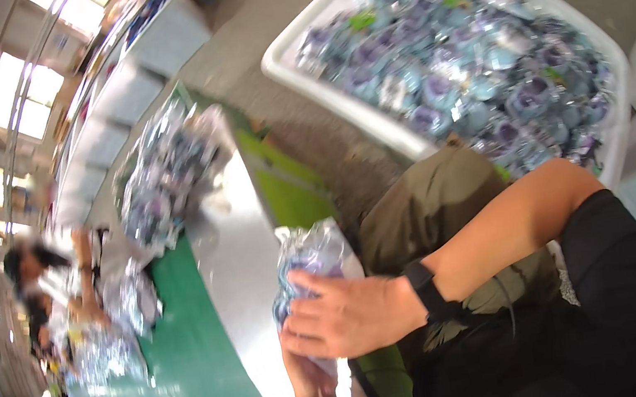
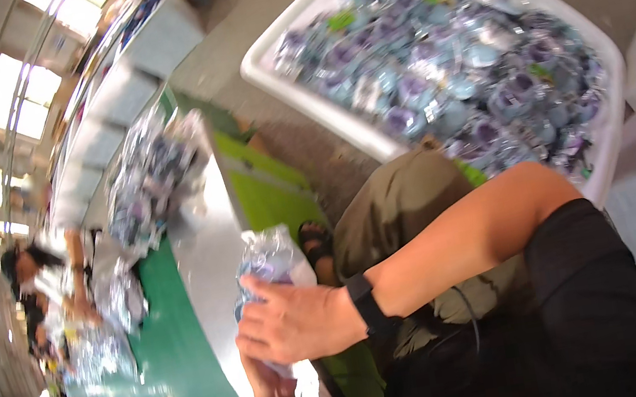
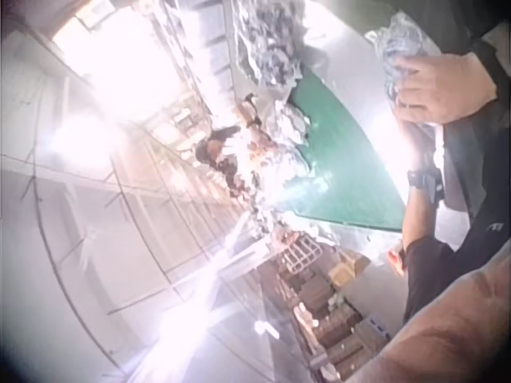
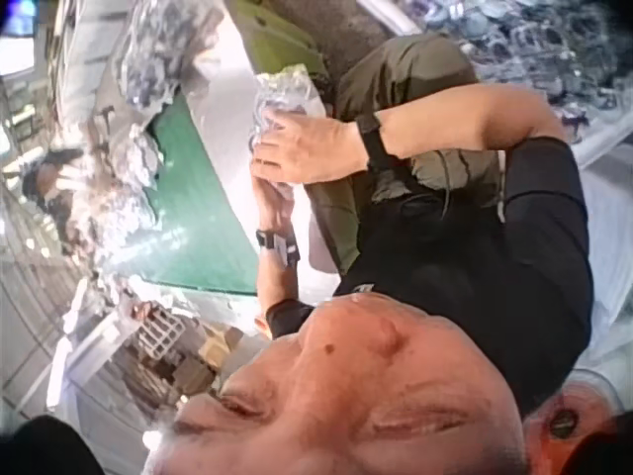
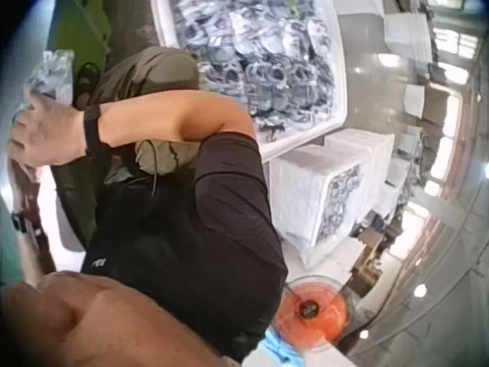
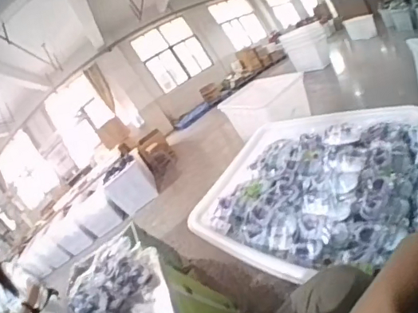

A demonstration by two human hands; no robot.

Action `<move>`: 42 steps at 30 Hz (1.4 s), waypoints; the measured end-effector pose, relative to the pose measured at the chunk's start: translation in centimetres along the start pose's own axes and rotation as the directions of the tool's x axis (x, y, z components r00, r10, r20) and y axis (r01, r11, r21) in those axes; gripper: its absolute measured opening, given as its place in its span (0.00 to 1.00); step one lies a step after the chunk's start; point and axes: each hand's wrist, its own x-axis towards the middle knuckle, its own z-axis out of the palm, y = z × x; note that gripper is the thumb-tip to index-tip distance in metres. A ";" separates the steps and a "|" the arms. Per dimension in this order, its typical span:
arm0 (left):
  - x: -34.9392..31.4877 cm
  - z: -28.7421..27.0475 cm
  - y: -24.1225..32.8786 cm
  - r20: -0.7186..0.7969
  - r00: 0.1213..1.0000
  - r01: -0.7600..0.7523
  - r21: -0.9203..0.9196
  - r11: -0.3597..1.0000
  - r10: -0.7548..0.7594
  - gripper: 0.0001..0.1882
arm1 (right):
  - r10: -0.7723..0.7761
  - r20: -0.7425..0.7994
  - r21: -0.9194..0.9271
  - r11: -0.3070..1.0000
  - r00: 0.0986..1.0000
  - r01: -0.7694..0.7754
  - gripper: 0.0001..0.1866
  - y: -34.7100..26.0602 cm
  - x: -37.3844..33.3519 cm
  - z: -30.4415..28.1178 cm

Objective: The person repeatedly picks up packaged slippers from a large white bin, briefly holds them, and places them onto a green conveyor belt. The task involves continuous pick-and-place handling of identical packaged items.

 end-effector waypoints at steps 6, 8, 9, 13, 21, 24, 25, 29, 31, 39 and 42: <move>-1.1 0.2 1.0 0.326 0.935 -0.228 0.242 0.943 0.142 0.38 | 0.090 0.059 -0.180 0.981 0.994 -0.079 0.13 7.8 -2.9 -7.2; -1.8 0.2 1.3 0.284 0.943 -0.266 0.339 0.903 0.172 0.28 | 0.164 0.017 -0.263 0.952 0.986 -0.154 0.19 12.5 -5.0 -10.7; -1.0 -1.5 0.9 0.274 0.946 -0.273 0.377 0.885 0.175 0.27 | 0.239 -0.013 -0.270 0.934 0.971 -0.234 0.18 14.7 -5.6 -12.8; -0.8 -4.6 0.6 0.102 0.979 -0.205 0.450 0.869 0.178 0.26 | 0.357 -0.274 -0.489 0.748 0.893 -0.449 0.27 26.9 -7.7 -18.0; -1.1 -7.9 1.3 0.255 0.961 -0.233 0.524 0.819 0.110 0.25 | 0.689 -0.424 -0.526 0.341 0.588 -0.779 0.41 37.1 -13.7 -21.8; -1.7 -9.6 1.3 0.174 0.980 -0.168 0.476 0.863 0.095 0.24 | 0.758 -0.217 -0.346 0.529 0.615 -0.775 0.36 33.9 -13.2 -16.8; -1.4 -10.1 1.3 0.128 0.987 -0.148 0.466 0.872 0.099 0.23 | 0.778 -0.139 -0.257 0.569 0.612 -0.781 0.35 32.1 -12.2 -15.2; -0.2 -11.6 2.0 0.033 0.994 -0.106 0.354 0.929 0.101 0.23 | 0.595 0.148 0.261 0.747 0.790 -0.611 0.29 24.7 -6.6 -10.2; -0.4 -10.3 3.3 -0.018 0.989 -0.118 0.514 0.850 0.149 0.26 | 0.482 0.202 0.546 0.668 0.853 -0.506 0.26 19.4 -2.5 -8.5; 3.9 -13.3 8.2 0.027 0.989 -0.139 0.537 0.832 0.148 0.22 | 0.164 0.517 0.847 0.041 0.840 -0.529 0.24 8.0 3.7 -3.5; 5.7 -17.9 9.8 -0.062 0.970 -0.163 0.546 0.822 0.233 0.21 | 0.177 0.612 0.787 -0.041 0.771 -0.616 0.23 7.8 3.9 -1.0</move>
